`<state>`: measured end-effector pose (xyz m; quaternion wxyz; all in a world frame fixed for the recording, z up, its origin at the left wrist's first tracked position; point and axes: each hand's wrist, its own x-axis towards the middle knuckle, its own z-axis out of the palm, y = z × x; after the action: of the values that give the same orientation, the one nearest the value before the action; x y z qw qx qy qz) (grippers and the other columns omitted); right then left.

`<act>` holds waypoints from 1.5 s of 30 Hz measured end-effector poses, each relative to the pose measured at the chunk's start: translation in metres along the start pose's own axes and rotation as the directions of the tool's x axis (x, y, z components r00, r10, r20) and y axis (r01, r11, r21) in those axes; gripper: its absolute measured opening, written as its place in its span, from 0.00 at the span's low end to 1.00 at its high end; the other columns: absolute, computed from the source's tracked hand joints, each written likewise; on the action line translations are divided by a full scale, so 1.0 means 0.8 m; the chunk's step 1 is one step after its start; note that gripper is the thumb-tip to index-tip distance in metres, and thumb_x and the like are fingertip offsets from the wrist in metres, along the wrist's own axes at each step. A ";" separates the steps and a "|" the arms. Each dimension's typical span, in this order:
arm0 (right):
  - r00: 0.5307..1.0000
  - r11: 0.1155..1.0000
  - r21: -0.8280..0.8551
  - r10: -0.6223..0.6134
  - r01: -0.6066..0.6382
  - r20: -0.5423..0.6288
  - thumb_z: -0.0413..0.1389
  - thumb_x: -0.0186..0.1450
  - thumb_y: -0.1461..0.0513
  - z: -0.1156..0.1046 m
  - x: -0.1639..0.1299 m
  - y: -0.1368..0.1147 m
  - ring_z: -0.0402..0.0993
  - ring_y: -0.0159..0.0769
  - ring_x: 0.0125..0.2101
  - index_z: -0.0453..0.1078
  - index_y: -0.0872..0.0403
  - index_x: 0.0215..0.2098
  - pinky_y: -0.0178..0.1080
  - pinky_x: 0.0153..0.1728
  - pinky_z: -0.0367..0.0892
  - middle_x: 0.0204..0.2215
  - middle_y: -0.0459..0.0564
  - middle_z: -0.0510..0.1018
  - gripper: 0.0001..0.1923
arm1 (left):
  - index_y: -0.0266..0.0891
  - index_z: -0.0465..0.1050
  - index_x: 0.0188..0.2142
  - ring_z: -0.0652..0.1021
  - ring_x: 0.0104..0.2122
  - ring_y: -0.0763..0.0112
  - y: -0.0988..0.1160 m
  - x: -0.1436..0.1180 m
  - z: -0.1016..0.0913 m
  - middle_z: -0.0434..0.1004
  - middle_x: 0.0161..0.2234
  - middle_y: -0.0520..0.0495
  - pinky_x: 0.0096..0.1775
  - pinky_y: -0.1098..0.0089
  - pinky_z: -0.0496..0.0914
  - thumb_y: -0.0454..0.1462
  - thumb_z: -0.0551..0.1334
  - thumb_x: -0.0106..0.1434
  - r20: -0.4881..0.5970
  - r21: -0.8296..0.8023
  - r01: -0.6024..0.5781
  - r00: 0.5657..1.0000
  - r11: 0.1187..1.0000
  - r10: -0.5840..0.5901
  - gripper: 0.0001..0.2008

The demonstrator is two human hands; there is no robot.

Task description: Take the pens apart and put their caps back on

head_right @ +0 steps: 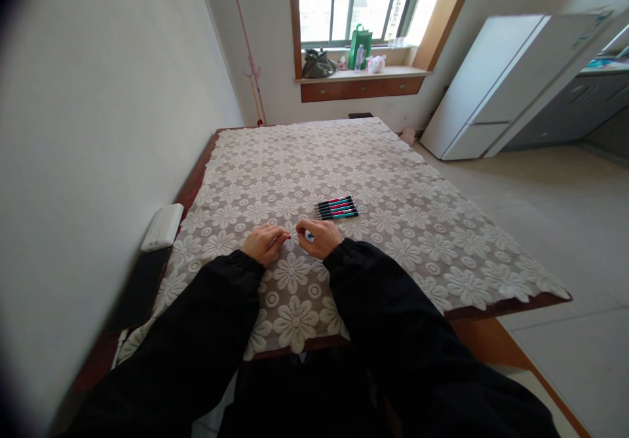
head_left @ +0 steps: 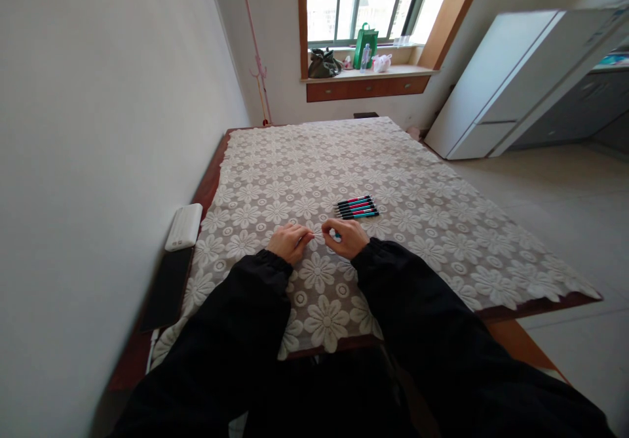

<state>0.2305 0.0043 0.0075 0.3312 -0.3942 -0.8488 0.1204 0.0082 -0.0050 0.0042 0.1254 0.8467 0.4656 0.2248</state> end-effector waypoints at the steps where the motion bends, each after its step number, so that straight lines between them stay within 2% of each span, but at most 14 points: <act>1: 1.000 1.000 0.005 -0.004 0.004 -0.005 0.56 0.63 0.64 0.000 0.000 0.000 0.75 0.34 0.29 0.71 0.50 0.36 0.34 0.34 0.63 0.31 0.45 0.81 0.03 | 0.45 0.78 0.41 0.77 0.40 0.61 0.000 0.000 0.000 0.83 0.39 0.47 0.46 0.62 0.70 0.42 0.54 0.73 0.004 -0.006 0.000 1.000 1.000 0.000 0.14; 6: 1.000 1.000 0.019 0.001 -0.001 -0.018 0.56 0.62 0.64 0.001 0.000 0.000 0.72 0.33 0.27 0.71 0.51 0.35 0.34 0.33 0.63 0.29 0.45 0.79 0.04 | 0.46 0.78 0.41 0.78 0.38 0.62 0.001 0.001 -0.002 0.82 0.34 0.49 0.45 0.63 0.70 0.39 0.55 0.72 -0.010 -0.056 -0.005 1.000 0.998 0.004 0.11; 13: 0.999 0.995 0.090 -0.030 0.031 -0.016 0.50 0.68 0.66 -0.004 0.003 -0.004 0.74 0.34 0.33 0.75 0.50 0.44 0.35 0.36 0.66 0.38 0.49 0.79 0.14 | 0.46 0.75 0.48 0.79 0.40 0.62 -0.006 0.000 0.004 0.82 0.34 0.51 0.47 0.63 0.71 0.34 0.53 0.71 0.008 -0.116 -0.034 0.999 0.993 0.036 0.13; 17: 0.998 0.995 0.102 0.024 -0.018 -0.060 0.52 0.69 0.63 0.001 0.002 0.001 0.75 0.35 0.33 0.74 0.50 0.42 0.36 0.37 0.67 0.36 0.49 0.80 0.09 | 0.45 0.73 0.48 0.80 0.42 0.64 -0.007 -0.001 0.005 0.82 0.38 0.51 0.48 0.64 0.71 0.30 0.53 0.68 0.003 -0.115 -0.031 0.999 0.993 0.032 0.15; 21: 0.994 0.990 0.098 0.102 -0.097 -0.049 0.57 0.69 0.57 0.007 0.001 0.008 0.72 0.32 0.27 0.73 0.51 0.40 0.35 0.34 0.65 0.32 0.46 0.80 0.06 | 0.43 0.71 0.43 0.79 0.39 0.64 0.000 -0.001 0.000 0.81 0.36 0.48 0.45 0.63 0.71 0.32 0.52 0.70 -0.026 -0.118 -0.019 1.000 0.993 0.016 0.10; 25: 0.999 0.989 0.140 0.046 -0.044 -0.012 0.59 0.70 0.52 0.008 0.001 0.008 0.70 0.31 0.25 0.72 0.51 0.36 0.33 0.31 0.63 0.28 0.45 0.79 0.12 | 0.42 0.68 0.38 0.77 0.35 0.64 0.007 -0.004 -0.005 0.77 0.34 0.47 0.40 0.64 0.69 0.37 0.52 0.70 -0.072 -0.092 -0.022 0.997 0.996 0.015 0.07; 28: 1.000 0.981 0.196 0.003 0.003 -0.030 0.58 0.70 0.51 0.008 0.001 0.004 0.70 0.29 0.24 0.73 0.52 0.36 0.33 0.30 0.62 0.28 0.45 0.80 0.13 | 0.42 0.65 0.37 0.75 0.33 0.64 0.009 -0.006 -0.004 0.74 0.32 0.49 0.38 0.65 0.68 0.38 0.57 0.66 -0.109 -0.074 -0.052 0.993 0.996 0.044 0.03; 30: 0.999 0.973 0.228 -0.013 0.020 -0.034 0.59 0.70 0.51 0.009 0.000 0.002 0.70 0.29 0.24 0.74 0.52 0.36 0.33 0.30 0.62 0.28 0.45 0.80 0.13 | 0.42 0.64 0.36 0.74 0.31 0.66 0.008 -0.006 -0.001 0.73 0.30 0.51 0.37 0.66 0.68 0.37 0.60 0.63 -0.139 -0.079 -0.083 0.988 0.993 0.072 0.04; 37: 0.999 0.960 0.281 0.025 -0.018 -0.024 0.60 0.69 0.48 0.013 -0.003 0.001 0.70 0.29 0.22 0.75 0.52 0.32 0.33 0.27 0.61 0.23 0.44 0.78 0.18 | 0.42 0.71 0.41 0.76 0.30 0.69 0.003 -0.005 0.005 0.74 0.27 0.53 0.36 0.68 0.69 0.41 0.64 0.67 -0.246 -0.072 -0.217 0.950 0.973 0.194 0.07; 45: 1.000 0.946 0.322 0.021 -0.018 -0.006 0.60 0.69 0.49 0.014 -0.003 -0.002 0.70 0.29 0.22 0.73 0.53 0.31 0.34 0.28 0.61 0.22 0.43 0.78 0.17 | 0.42 0.74 0.42 0.77 0.30 0.70 0.008 -0.005 0.000 0.76 0.28 0.53 0.36 0.69 0.70 0.42 0.66 0.67 -0.306 -0.063 -0.287 0.917 0.956 0.256 0.08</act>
<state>0.2236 0.0024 -0.0011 0.3937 -0.3438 -0.8122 0.2590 0.0108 -0.0118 0.0060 0.0671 0.8522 0.3443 0.3882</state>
